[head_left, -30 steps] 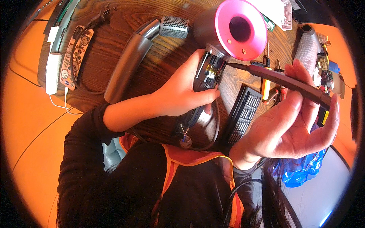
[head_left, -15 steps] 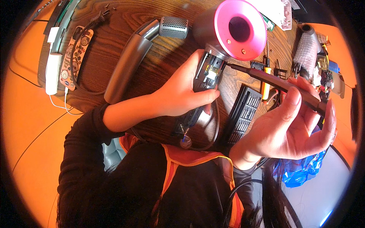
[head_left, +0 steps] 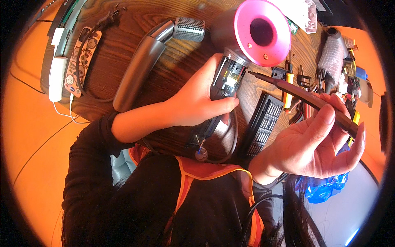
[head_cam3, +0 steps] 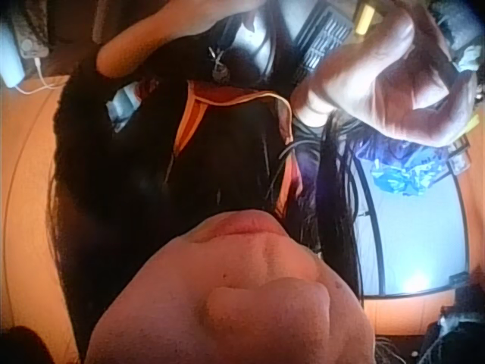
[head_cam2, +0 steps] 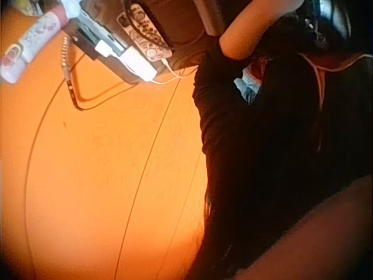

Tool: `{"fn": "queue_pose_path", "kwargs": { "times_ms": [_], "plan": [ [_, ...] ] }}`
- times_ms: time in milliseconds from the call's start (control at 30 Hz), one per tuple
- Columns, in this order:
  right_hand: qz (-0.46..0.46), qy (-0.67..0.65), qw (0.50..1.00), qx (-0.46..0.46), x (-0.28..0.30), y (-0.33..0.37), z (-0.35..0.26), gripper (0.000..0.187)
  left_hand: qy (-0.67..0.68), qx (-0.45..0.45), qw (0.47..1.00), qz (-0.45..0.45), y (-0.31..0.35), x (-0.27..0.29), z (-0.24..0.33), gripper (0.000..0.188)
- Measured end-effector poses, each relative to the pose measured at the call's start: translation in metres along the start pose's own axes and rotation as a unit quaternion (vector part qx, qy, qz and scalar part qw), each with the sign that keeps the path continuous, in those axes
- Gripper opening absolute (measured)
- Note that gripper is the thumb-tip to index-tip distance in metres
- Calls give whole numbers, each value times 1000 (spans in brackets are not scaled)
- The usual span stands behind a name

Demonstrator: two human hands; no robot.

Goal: The person disassembles a hair dryer by removing the rear filter and unscrewing the handle casing. They use a screwdriver to loosen screws and pry open the casing to expose internal components.

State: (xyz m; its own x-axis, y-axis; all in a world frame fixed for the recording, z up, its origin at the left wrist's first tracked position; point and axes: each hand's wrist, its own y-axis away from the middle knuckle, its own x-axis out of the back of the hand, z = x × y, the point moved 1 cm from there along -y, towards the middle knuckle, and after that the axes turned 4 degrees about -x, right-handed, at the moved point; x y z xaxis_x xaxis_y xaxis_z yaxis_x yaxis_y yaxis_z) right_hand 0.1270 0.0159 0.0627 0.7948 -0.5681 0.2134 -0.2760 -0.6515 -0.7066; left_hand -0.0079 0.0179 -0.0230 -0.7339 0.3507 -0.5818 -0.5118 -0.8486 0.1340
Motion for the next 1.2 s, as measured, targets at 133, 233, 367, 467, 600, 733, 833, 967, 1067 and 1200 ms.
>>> {"fn": "queue_pose_path", "kwargs": {
  "times_ms": [133, 233, 367, 467, 600, 733, 833, 967, 1067, 1200],
  "plan": [
    [-5, 13, 1000, 6, -2, -1, 0, 41, 2, -9, 1000, 2, 0, 0, 0, 56],
    [10, 12, 1000, -7, -3, 0, 0, 42, -6, 6, 1000, -6, 0, 1, 0, 63],
    [18, 11, 1000, -10, -5, 1, 1, 42, -5, 6, 1000, -10, 0, 0, 0, 66],
    [5, 17, 1000, 1, -5, 1, 2, 42, 1, -16, 1000, 1, 0, -1, 0, 54],
    [-6, 18, 1000, 12, -4, 0, 2, 42, -4, -10, 1000, -1, 0, -1, 0, 54],
    [12, 32, 999, 5, -3, 2, 3, 42, -1, -9, 1000, 0, 0, -2, 0, 54],
    [11, 23, 1000, 5, -3, 2, 3, 42, 1, -8, 1000, 1, 0, -1, 0, 54],
    [-20, 15, 999, 20, -3, -1, 3, 44, 3, -8, 1000, -1, -1, -1, 0, 55],
    [-27, 17, 999, 5, -5, 0, -1, 47, 5, -9, 1000, 1, -1, -1, -1, 56],
    [-29, -53, 998, -13, -10, 3, -1, 48, 3, -7, 1000, 2, -1, -1, 0, 56]
  ]
}}
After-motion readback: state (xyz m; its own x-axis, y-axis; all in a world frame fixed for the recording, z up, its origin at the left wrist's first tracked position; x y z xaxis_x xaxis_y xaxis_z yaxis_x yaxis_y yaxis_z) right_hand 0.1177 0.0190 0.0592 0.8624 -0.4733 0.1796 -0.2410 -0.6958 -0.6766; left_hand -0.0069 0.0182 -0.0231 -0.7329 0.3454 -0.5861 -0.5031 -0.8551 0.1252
